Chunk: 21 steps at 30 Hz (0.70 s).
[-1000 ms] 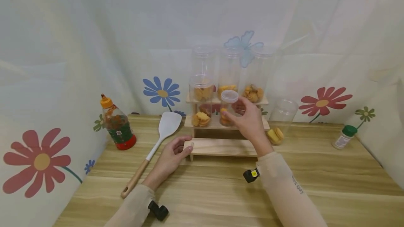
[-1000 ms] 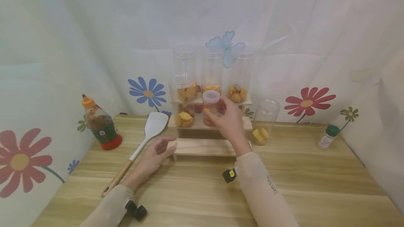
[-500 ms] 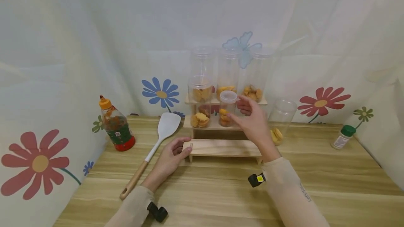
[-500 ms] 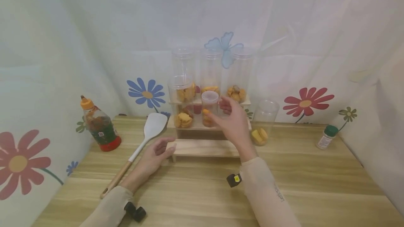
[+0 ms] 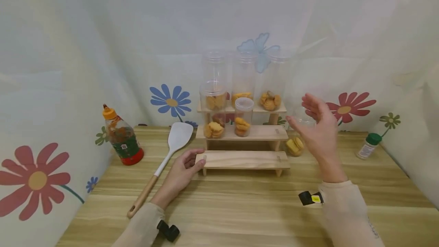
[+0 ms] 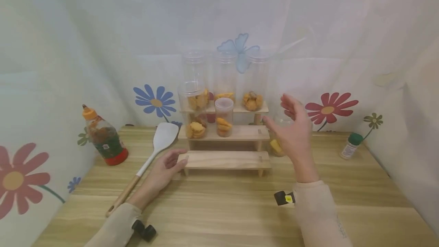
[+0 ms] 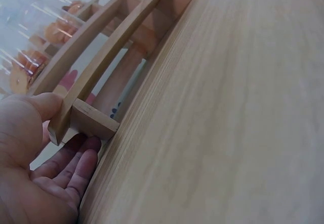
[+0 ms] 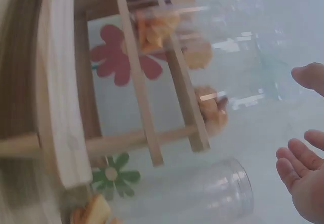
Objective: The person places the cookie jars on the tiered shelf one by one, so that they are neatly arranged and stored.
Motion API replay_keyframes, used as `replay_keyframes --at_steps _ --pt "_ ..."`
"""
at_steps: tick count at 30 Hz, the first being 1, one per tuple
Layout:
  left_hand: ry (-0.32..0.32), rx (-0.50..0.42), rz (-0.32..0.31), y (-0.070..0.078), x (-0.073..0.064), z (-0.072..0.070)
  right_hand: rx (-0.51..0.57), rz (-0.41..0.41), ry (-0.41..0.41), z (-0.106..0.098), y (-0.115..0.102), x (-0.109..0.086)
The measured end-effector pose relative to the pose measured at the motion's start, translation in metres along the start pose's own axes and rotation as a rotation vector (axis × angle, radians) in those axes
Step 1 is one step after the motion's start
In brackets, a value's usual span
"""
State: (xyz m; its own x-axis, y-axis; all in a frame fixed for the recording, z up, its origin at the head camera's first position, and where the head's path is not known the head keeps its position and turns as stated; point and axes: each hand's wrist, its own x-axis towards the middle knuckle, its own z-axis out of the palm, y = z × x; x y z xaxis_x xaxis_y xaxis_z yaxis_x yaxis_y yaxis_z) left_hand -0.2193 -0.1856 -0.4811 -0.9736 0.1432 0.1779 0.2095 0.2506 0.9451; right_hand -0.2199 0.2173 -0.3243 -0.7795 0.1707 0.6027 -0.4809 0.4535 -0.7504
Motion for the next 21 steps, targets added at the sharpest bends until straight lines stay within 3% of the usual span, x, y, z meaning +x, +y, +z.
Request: replay_keyframes --at_steps 5,10,21 --pt "-0.009 -0.012 0.004 -0.001 0.001 0.0 -0.066 0.117 0.025 -0.025 0.006 0.004" --pt "-0.006 -0.001 -0.007 0.0 0.001 0.0 -0.101 0.202 0.002 -0.036 0.016 0.005" --pt "-0.002 0.008 -0.012 0.002 0.001 0.0 -0.105 0.224 -0.019 -0.039 0.027 0.008"
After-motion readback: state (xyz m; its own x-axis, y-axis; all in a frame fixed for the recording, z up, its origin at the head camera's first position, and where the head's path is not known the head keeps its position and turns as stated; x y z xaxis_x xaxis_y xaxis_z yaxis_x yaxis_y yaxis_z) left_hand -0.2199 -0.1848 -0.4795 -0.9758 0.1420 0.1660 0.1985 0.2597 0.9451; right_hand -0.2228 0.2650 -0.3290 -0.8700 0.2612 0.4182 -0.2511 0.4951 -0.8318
